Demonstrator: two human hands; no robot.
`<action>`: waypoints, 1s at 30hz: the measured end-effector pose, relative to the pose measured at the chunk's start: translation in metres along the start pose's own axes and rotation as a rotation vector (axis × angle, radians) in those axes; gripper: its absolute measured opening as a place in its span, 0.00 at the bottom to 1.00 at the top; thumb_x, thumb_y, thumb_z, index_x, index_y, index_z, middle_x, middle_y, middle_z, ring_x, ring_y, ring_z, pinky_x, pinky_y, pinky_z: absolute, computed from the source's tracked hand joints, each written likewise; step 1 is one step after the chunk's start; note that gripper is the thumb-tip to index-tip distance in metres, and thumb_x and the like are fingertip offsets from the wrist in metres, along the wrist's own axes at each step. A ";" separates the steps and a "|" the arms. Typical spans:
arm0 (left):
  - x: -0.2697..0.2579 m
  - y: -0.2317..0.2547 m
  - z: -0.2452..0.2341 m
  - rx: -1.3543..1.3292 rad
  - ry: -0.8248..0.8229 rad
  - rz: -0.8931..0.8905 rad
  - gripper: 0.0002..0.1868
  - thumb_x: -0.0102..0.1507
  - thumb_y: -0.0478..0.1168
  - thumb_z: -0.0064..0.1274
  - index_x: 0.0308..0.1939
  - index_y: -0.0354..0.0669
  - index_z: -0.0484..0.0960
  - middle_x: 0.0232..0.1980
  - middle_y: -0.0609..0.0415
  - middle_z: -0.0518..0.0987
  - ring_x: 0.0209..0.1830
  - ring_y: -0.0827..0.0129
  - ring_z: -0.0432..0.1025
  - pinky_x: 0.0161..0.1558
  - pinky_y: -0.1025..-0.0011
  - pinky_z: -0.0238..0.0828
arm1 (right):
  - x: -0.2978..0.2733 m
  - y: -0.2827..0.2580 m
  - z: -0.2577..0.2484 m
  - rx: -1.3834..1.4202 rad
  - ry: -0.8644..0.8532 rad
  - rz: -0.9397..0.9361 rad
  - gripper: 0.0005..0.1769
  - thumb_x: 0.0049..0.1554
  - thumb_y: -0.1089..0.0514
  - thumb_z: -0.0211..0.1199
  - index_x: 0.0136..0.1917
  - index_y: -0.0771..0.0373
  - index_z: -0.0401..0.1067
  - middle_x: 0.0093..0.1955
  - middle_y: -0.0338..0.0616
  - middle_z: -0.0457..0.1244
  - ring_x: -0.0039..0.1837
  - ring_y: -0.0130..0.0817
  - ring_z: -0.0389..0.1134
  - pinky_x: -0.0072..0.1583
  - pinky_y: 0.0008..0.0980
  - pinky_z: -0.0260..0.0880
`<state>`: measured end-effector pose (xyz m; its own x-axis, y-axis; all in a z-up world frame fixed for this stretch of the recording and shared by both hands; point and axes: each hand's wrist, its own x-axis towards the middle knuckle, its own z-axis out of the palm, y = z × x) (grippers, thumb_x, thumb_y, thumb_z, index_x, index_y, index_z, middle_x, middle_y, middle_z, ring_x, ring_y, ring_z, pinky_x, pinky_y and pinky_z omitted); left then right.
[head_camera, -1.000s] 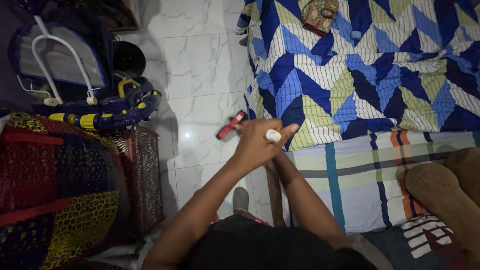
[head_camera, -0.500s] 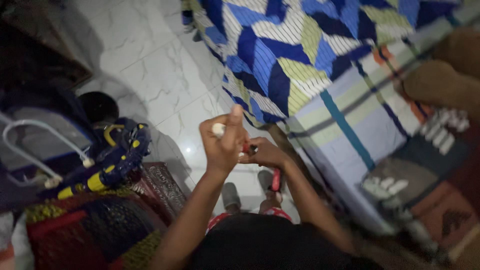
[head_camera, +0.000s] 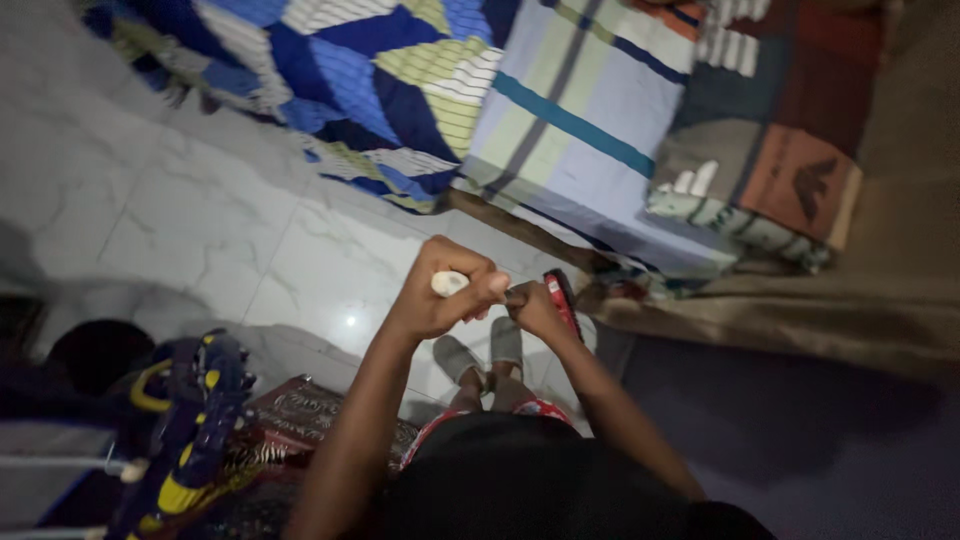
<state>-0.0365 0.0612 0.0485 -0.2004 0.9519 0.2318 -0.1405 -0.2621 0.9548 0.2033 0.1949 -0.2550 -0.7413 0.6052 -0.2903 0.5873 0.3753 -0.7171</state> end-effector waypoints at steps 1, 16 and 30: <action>0.006 -0.007 0.009 0.024 -0.071 -0.014 0.26 0.69 0.45 0.54 0.17 0.38 0.73 0.17 0.61 0.72 0.17 0.80 0.68 0.23 0.76 0.62 | -0.010 0.010 -0.005 0.048 0.063 -0.014 0.11 0.51 0.60 0.65 0.34 0.71 0.73 0.33 0.61 0.66 0.35 0.43 0.71 0.39 0.44 0.67; 0.058 -0.060 0.124 -0.183 -0.481 0.032 0.27 0.70 0.44 0.53 0.18 0.37 0.66 0.18 0.60 0.61 0.19 0.80 0.55 0.25 0.71 0.50 | -0.116 0.076 -0.069 0.080 0.718 0.256 0.17 0.64 0.55 0.64 0.38 0.69 0.75 0.33 0.52 0.65 0.35 0.38 0.66 0.40 0.40 0.64; -0.006 -0.016 0.060 0.135 -0.195 -0.102 0.24 0.68 0.43 0.54 0.19 0.34 0.72 0.18 0.52 0.69 0.19 0.73 0.62 0.28 0.68 0.59 | -0.011 -0.027 -0.001 0.473 0.021 -0.133 0.10 0.52 0.55 0.67 0.42 0.61 0.70 0.37 0.36 0.63 0.42 0.25 0.65 0.43 0.31 0.65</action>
<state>0.0248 0.0694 0.0433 0.0004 0.9884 0.1517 -0.0169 -0.1517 0.9883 0.1962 0.1786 -0.2314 -0.7902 0.5895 -0.1677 0.2729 0.0934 -0.9575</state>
